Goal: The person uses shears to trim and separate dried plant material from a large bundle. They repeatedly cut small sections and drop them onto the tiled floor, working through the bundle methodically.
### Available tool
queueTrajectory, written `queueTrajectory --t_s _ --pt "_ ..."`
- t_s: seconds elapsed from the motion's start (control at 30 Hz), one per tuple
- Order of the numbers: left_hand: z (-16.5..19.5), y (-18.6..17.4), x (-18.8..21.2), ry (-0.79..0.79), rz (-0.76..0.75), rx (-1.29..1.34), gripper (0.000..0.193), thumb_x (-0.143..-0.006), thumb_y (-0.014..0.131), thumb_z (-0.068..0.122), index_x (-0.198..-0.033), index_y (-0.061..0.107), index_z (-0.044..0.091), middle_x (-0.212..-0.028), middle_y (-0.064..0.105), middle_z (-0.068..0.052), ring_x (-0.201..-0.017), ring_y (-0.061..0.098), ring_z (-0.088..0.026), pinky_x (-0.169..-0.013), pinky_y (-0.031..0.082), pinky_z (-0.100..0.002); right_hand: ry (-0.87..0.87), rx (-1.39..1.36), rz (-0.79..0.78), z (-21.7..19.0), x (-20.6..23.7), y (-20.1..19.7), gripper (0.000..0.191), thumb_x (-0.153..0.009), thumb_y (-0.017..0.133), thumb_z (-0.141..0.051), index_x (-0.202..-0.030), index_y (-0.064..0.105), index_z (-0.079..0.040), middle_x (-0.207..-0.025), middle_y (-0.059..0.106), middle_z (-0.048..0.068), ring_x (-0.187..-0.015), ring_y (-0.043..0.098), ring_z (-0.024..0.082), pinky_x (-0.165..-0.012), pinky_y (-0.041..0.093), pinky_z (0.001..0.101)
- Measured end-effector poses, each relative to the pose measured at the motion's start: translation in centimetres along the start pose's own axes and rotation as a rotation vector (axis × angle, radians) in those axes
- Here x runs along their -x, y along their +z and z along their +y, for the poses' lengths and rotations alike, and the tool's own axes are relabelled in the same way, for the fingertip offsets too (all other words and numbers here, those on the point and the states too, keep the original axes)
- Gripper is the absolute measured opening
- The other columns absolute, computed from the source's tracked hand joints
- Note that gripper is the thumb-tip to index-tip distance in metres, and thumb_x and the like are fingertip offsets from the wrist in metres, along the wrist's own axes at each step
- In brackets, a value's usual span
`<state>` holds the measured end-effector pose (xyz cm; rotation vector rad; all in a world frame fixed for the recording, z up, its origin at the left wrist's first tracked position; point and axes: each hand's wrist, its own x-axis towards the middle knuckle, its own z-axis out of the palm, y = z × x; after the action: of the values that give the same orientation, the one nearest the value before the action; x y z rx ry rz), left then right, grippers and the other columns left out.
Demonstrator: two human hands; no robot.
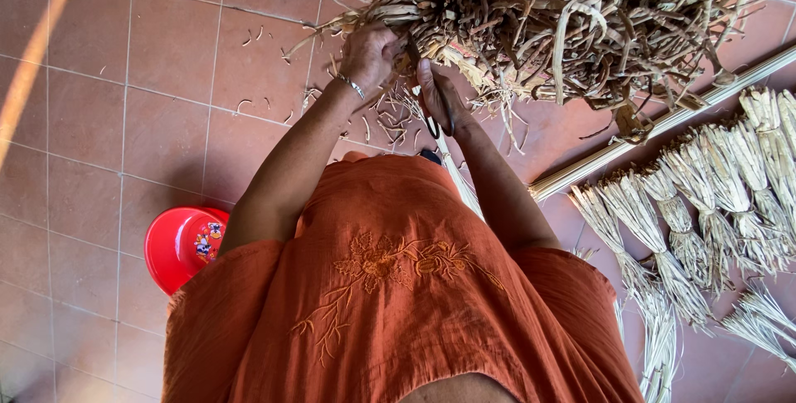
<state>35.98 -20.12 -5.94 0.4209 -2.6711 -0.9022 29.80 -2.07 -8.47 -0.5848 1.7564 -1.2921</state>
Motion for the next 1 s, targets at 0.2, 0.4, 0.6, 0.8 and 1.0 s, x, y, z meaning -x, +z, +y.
queueTrajectory --t_s 0.2,0.4,0.6,0.8,1.0 --pt "0.7 0.1 0.4 0.333 0.091 -0.225 0.021 -0.065 0.068 -0.011 -0.08 0.066 0.004 -0.085 0.068 -0.013 -0.081 0.069 -0.033 -0.072 0.059 -0.041 0.06 0.055 -0.03 -1.1 -1.1 -0.7 0.099 -0.092 0.015 -0.083 -0.093 0.07 -0.001 -0.051 0.05 0.006 -0.048 0.053 0.016 -0.054 0.044 0.0369" --pt "0.5 -0.4 0.5 0.175 0.109 -0.021 0.011 -0.083 0.074 -0.004 -0.088 0.073 0.006 -0.088 0.073 -0.009 -0.08 0.073 -0.025 -0.071 0.061 -0.037 -0.343 0.2 0.11 -0.1 -0.9 0.0 0.093 -0.111 0.02 -0.073 -0.084 0.071 0.0 -0.064 0.063 0.004 -0.067 0.066 0.012 -0.073 0.053 0.0328" --pt "-2.2 -2.1 1.4 -0.323 0.099 0.486 0.004 -0.095 0.071 0.007 -0.098 0.072 0.005 -0.088 0.076 -0.006 -0.076 0.075 -0.017 -0.063 0.064 -0.029 -0.171 0.055 0.143 1.4 0.8 -0.1 0.081 -0.102 0.021 -0.07 -0.097 0.071 -0.006 -0.059 0.052 0.002 -0.055 0.053 0.014 -0.054 0.044 0.0331" --pt "-2.8 -7.8 5.5 -0.287 -0.096 0.378 0.008 -0.099 0.066 0.007 -0.1 0.073 0.003 -0.084 0.07 -0.009 -0.07 0.065 -0.019 -0.059 0.054 -0.032 -0.024 -0.312 -0.04 2.9 4.4 -2.6 0.086 -0.099 0.022 -0.076 -0.121 0.064 -0.004 -0.066 0.042 -0.004 -0.059 0.039 0.011 -0.056 0.031 0.0295" --pt "0.9 -7.7 6.0 0.443 0.054 -0.206 0.034 -0.108 0.056 0.029 -0.08 0.064 0.012 -0.083 0.069 -0.008 -0.072 0.07 -0.019 -0.061 0.058 -0.032 -0.097 -0.048 0.009 4.1 6.0 -3.0 0.082 -0.102 0.029 -0.074 -0.117 0.065 -0.002 -0.068 0.049 -0.002 -0.063 0.05 0.011 -0.059 0.044 0.0296"
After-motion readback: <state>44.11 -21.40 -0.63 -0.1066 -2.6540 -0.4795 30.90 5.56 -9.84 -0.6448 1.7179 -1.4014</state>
